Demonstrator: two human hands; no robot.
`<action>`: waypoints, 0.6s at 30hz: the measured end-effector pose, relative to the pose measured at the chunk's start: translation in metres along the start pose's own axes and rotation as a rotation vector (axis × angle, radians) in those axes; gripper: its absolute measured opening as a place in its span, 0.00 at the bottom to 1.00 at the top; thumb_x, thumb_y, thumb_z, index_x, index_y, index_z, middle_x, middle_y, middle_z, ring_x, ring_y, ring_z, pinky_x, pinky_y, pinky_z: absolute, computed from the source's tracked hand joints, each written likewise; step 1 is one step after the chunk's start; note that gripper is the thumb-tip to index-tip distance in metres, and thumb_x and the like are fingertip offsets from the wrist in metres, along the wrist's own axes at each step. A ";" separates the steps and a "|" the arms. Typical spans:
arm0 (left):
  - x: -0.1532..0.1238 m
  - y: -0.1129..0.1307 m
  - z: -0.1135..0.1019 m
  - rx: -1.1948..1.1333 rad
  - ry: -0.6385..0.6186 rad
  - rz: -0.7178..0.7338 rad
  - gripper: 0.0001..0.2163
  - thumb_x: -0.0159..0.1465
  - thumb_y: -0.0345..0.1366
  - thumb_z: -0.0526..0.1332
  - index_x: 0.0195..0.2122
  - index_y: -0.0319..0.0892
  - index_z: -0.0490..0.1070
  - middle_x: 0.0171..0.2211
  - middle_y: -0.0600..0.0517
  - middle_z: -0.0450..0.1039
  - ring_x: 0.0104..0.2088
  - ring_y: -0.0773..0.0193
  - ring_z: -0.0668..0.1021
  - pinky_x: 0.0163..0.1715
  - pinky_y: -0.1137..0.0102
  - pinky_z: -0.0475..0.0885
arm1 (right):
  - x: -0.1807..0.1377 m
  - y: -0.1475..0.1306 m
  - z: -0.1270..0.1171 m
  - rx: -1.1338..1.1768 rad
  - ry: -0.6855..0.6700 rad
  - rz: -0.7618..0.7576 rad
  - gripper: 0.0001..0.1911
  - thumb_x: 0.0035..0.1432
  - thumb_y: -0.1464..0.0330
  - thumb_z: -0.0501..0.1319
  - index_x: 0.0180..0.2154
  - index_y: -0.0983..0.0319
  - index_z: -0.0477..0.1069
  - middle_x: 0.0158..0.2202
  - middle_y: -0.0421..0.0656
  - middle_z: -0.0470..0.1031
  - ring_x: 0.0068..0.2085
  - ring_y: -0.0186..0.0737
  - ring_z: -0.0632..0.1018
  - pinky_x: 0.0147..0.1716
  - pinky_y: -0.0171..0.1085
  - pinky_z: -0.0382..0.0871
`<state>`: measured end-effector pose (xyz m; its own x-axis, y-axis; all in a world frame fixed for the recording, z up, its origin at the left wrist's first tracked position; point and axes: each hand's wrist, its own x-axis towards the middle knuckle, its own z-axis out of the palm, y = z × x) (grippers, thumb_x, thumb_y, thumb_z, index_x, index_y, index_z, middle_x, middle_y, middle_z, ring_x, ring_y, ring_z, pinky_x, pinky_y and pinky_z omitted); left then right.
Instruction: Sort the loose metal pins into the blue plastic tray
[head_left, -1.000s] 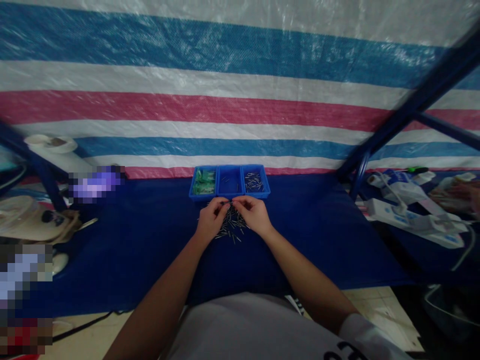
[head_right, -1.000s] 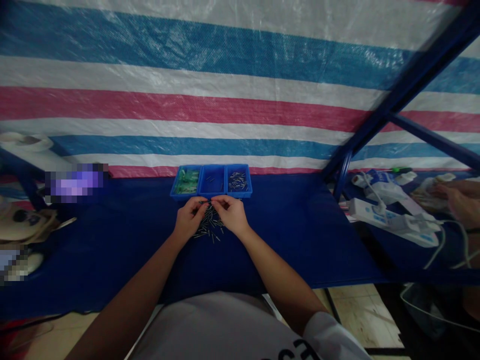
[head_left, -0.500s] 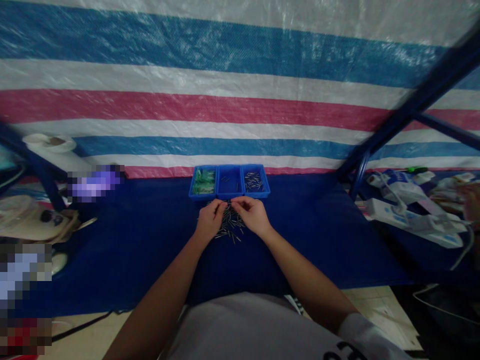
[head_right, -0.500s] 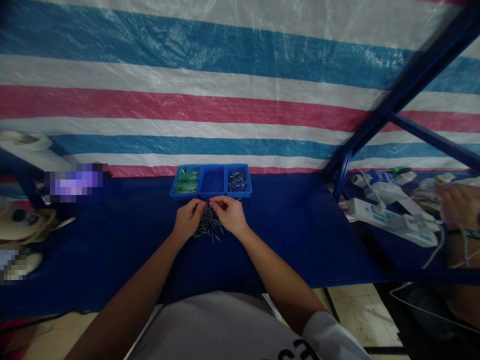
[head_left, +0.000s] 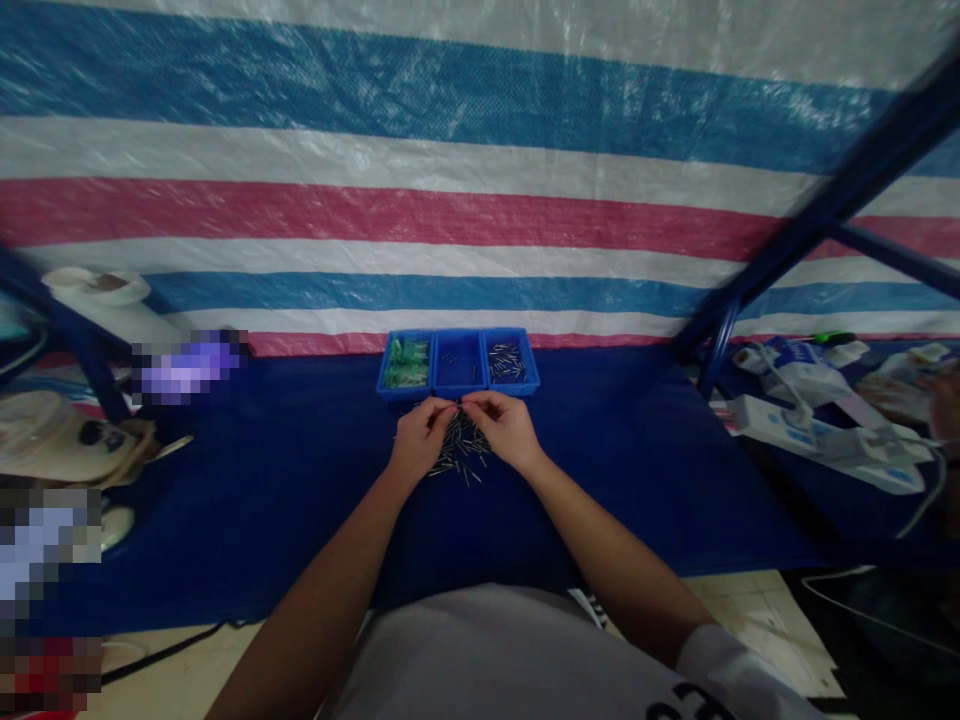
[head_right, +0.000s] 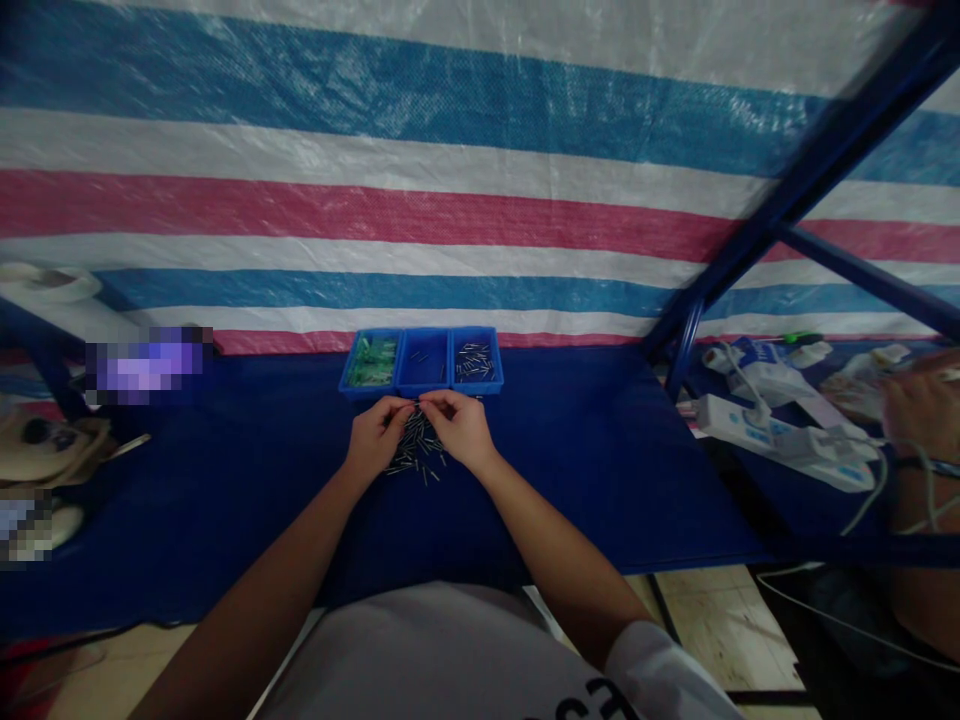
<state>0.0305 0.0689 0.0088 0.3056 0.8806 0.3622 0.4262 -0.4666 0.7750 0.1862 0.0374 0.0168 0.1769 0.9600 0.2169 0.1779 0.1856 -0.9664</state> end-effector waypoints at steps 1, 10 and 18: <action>0.000 0.000 0.000 0.001 -0.013 0.001 0.11 0.65 0.42 0.55 0.34 0.41 0.72 0.24 0.55 0.71 0.24 0.69 0.72 0.27 0.74 0.65 | 0.000 0.000 0.000 -0.003 -0.001 0.002 0.09 0.53 0.64 0.63 0.35 0.61 0.77 0.33 0.44 0.80 0.32 0.39 0.79 0.33 0.37 0.73; -0.001 -0.003 -0.001 0.014 -0.051 -0.021 0.14 0.66 0.43 0.51 0.34 0.41 0.71 0.20 0.57 0.68 0.21 0.69 0.71 0.25 0.74 0.64 | -0.001 -0.002 0.001 -0.009 -0.019 0.001 0.08 0.53 0.65 0.63 0.35 0.61 0.77 0.33 0.44 0.80 0.32 0.39 0.79 0.34 0.37 0.73; -0.001 -0.003 0.004 -0.022 -0.013 -0.030 0.10 0.63 0.41 0.57 0.38 0.42 0.72 0.19 0.59 0.66 0.19 0.71 0.68 0.22 0.76 0.62 | 0.000 0.001 0.001 -0.001 -0.011 -0.002 0.09 0.53 0.64 0.62 0.35 0.61 0.77 0.33 0.44 0.80 0.32 0.39 0.79 0.34 0.37 0.73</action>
<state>0.0321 0.0689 0.0034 0.3038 0.8930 0.3320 0.4167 -0.4380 0.7966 0.1854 0.0376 0.0159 0.1661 0.9618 0.2175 0.1790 0.1875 -0.9658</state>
